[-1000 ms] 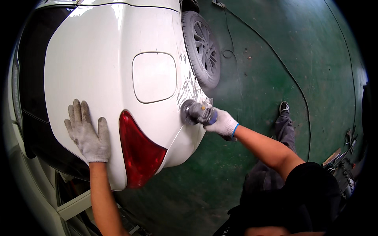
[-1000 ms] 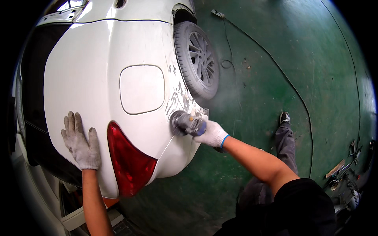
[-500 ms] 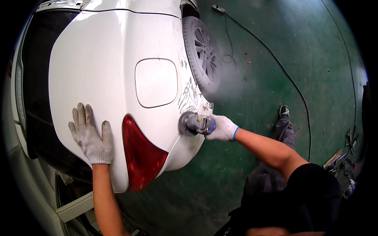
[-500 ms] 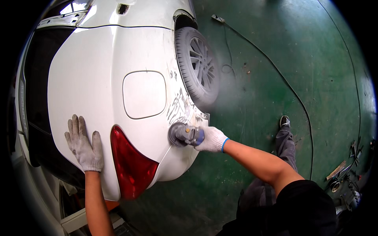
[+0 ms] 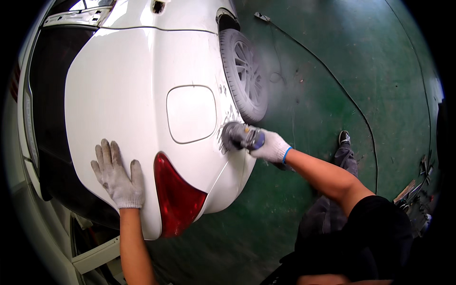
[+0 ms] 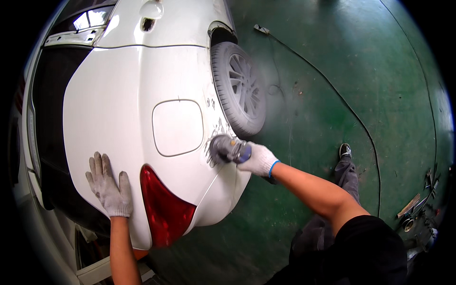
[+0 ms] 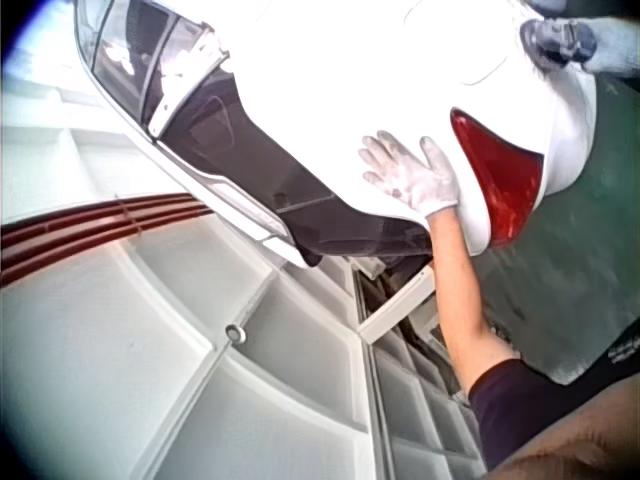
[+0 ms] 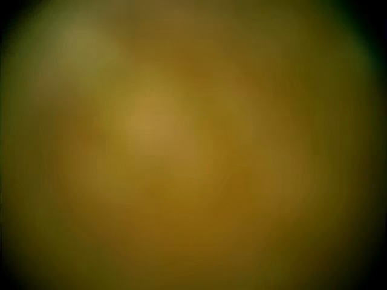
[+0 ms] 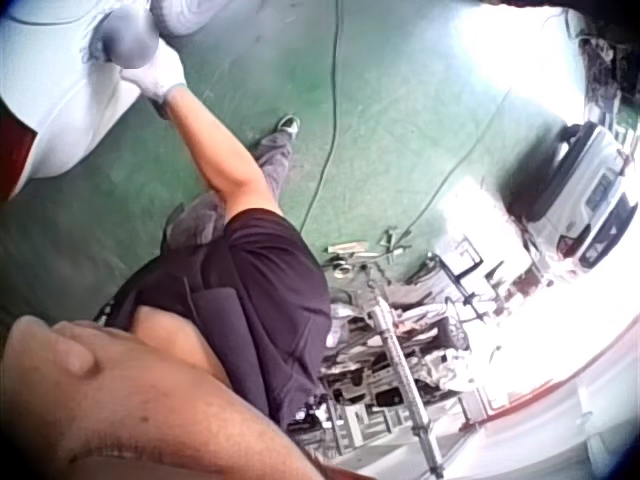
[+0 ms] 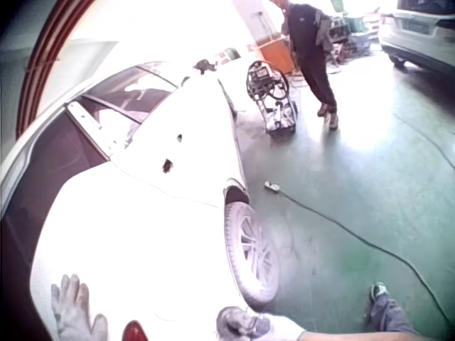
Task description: The person uses a power sander to grind the surface of a white car's rear quarter panel, removing paint and creating bare metal patches. They then switch to a pneumatic tool to apply a substance to the sanded areas.
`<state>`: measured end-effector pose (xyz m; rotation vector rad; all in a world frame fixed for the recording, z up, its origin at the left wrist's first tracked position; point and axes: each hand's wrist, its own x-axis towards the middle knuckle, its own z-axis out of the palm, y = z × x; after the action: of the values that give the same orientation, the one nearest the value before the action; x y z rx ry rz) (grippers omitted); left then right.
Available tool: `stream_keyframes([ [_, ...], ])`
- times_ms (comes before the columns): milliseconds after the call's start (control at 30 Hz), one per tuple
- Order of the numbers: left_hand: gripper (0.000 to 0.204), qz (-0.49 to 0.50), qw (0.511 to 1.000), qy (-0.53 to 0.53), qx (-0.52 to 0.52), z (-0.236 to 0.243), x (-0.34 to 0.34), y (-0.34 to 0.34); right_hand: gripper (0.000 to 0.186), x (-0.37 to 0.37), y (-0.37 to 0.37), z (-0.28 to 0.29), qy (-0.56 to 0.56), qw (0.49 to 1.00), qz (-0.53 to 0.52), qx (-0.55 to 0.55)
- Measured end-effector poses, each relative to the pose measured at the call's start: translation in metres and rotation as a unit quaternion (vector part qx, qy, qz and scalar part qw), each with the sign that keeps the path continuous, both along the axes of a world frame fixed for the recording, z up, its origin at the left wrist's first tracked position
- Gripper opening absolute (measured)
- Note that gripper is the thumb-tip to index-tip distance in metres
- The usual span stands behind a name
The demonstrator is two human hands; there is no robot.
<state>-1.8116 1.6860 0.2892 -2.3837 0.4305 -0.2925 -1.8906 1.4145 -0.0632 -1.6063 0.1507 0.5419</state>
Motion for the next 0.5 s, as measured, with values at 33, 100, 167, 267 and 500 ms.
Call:
stream_keyframes([
  [33, 0.075, -0.004, 1.0, 0.001, -0.003, 0.0, 0.0, 0.0, 0.069, 0.001, -0.003, -0.002, 0.018, 0.999, 0.033, -0.018],
  [100, 0.075, -0.011, 1.0, 0.006, -0.016, 0.001, 0.0, -0.001, 0.068, 0.004, -0.007, -0.004, -0.004, 0.999, -0.007, 0.034],
  [167, 0.076, -0.007, 1.0, 0.004, -0.006, 0.001, 0.0, -0.002, 0.067, 0.01, -0.012, -0.006, -0.013, 0.996, -0.031, 0.087],
  [267, 0.077, 0.001, 1.0, 0.004, 0.001, 0.002, 0.0, -0.002, 0.065, 0.022, -0.022, -0.008, 0.037, 0.999, -0.008, 0.028],
  [500, 0.076, 0.014, 1.0, 0.018, 0.004, 0.004, 0.001, -0.003, 0.064, 0.043, -0.032, -0.016, 0.038, 0.997, -0.02, 0.059],
])
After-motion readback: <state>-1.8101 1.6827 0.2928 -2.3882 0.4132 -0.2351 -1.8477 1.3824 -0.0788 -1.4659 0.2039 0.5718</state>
